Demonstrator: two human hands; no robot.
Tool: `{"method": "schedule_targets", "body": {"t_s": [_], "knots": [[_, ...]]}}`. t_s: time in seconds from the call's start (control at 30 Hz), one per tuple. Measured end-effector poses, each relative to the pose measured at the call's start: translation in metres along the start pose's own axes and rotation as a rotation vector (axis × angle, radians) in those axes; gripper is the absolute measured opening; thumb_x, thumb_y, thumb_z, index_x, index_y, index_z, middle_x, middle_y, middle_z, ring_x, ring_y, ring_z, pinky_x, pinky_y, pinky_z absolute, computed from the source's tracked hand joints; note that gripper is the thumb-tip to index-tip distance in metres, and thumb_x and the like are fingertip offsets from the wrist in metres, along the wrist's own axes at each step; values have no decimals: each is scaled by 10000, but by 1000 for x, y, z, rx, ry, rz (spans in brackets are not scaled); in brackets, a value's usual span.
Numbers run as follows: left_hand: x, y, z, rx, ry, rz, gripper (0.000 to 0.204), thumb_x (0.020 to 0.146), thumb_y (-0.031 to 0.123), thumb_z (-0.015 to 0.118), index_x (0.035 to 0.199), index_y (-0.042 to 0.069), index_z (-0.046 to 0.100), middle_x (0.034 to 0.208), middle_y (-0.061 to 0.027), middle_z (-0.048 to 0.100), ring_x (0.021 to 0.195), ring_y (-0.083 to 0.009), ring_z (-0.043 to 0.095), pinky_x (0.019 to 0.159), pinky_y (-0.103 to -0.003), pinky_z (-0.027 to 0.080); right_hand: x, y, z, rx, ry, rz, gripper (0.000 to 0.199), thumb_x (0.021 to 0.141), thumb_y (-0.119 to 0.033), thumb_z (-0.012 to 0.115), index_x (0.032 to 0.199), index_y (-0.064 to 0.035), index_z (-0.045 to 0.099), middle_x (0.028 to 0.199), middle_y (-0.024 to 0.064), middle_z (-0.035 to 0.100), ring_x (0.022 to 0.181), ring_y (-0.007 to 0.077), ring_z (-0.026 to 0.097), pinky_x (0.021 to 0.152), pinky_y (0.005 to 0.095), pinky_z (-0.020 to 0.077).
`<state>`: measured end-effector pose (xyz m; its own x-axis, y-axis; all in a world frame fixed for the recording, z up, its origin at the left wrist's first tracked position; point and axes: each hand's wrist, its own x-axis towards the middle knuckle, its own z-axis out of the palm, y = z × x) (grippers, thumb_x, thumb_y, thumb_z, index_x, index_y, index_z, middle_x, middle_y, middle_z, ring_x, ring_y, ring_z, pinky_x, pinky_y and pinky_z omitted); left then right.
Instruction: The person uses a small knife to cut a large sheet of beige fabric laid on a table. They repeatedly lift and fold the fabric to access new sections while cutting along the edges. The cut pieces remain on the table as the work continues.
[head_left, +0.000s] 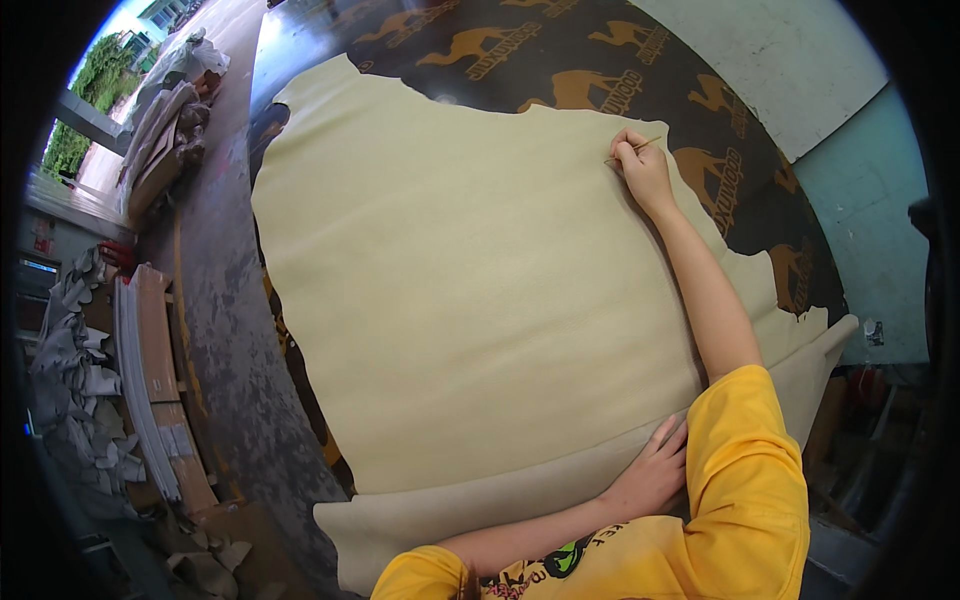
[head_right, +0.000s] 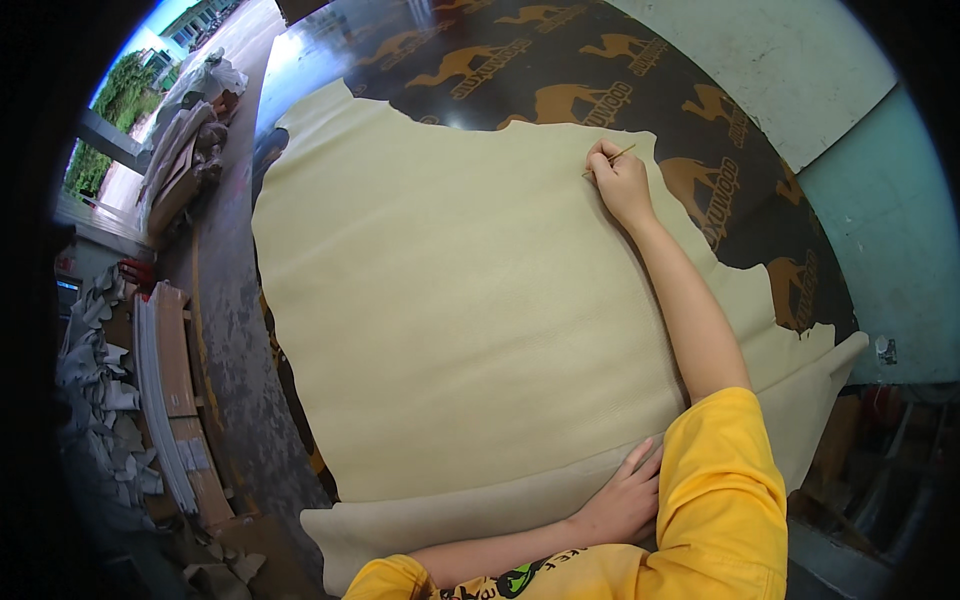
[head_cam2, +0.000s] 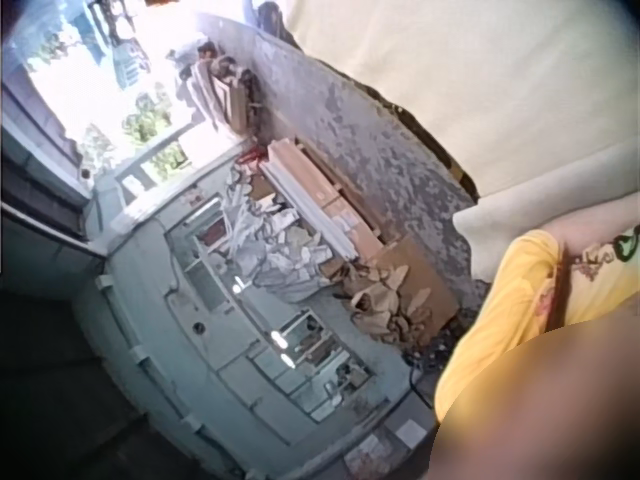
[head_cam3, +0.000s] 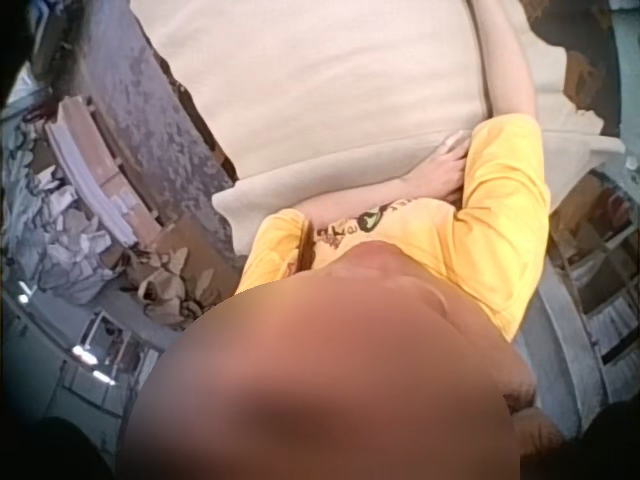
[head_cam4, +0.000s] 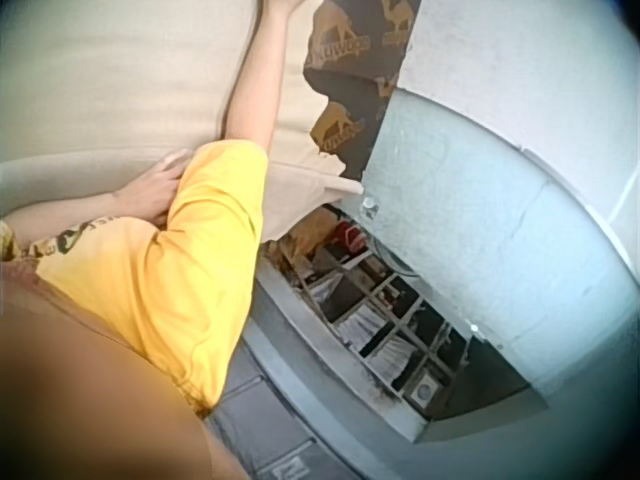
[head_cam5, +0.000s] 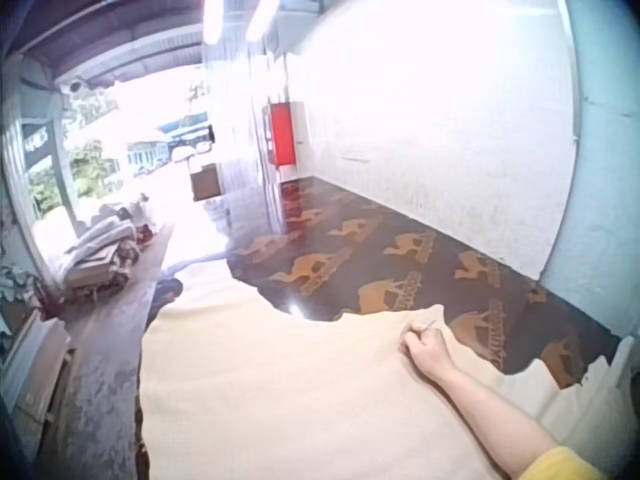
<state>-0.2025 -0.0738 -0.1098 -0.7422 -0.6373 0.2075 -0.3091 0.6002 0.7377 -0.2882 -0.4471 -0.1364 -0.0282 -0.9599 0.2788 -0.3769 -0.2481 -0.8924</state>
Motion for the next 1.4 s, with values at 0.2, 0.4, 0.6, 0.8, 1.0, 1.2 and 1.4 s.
{"method": "schedule_targets", "body": {"t_s": [0.2,0.4,0.6,0.8,1.0,1.2,1.4], "knots": [[2,2,-8,-75,11,-13,500,897,238,597,1342,15,554,1495,-140,408,1491,-349,208,1215,-544,138,-22,-4,-19,-43,-133,39,208,859,-153,477,716,-18,544,623,20,515,607,85,477,591,256,383],[1,4,-11,-95,74,-7,515,901,236,614,1358,15,529,1544,-139,337,1511,-347,155,1209,-540,164,-46,-33,-34,57,-236,167,181,909,-93,445,783,-48,568,734,4,566,679,76,489,637,240,410],[2,3,-8,-92,75,-14,511,882,227,616,1336,6,539,1491,-164,387,1482,-374,208,1211,-543,158,-123,-89,28,296,-520,202,63,921,-65,594,932,-10,622,907,32,664,884,122,640,845,275,497],[3,3,-6,-134,49,-24,510,850,206,613,1307,-11,551,1389,-195,455,1449,-404,252,1218,-547,142,-153,-129,61,-221,-556,-314,63,860,-112,655,874,-52,667,940,81,699,1220,307,581,995,428,454],[4,2,-10,-144,3,-27,519,855,202,613,1324,-10,542,1415,-184,436,1460,-402,231,1218,-548,141,-132,-106,44,-99,-462,-86,75,820,-98,636,824,-23,642,1032,127,689,1192,295,598,902,392,502],[4,4,-11,-111,80,-21,552,888,227,605,1384,6,501,1498,-158,368,1505,-367,160,1216,-540,146,-85,-69,9,-232,-232,-128,113,840,-110,629,831,1,613,992,129,674,1018,226,636,800,335,512],[5,5,-17,-78,-8,-23,545,900,235,598,1388,12,501,1512,-153,365,1510,-358,152,1216,-549,140,-33,-48,2,79,-283,151,107,920,-125,588,877,-34,624,934,41,664,893,101,627,809,255,477]]}}
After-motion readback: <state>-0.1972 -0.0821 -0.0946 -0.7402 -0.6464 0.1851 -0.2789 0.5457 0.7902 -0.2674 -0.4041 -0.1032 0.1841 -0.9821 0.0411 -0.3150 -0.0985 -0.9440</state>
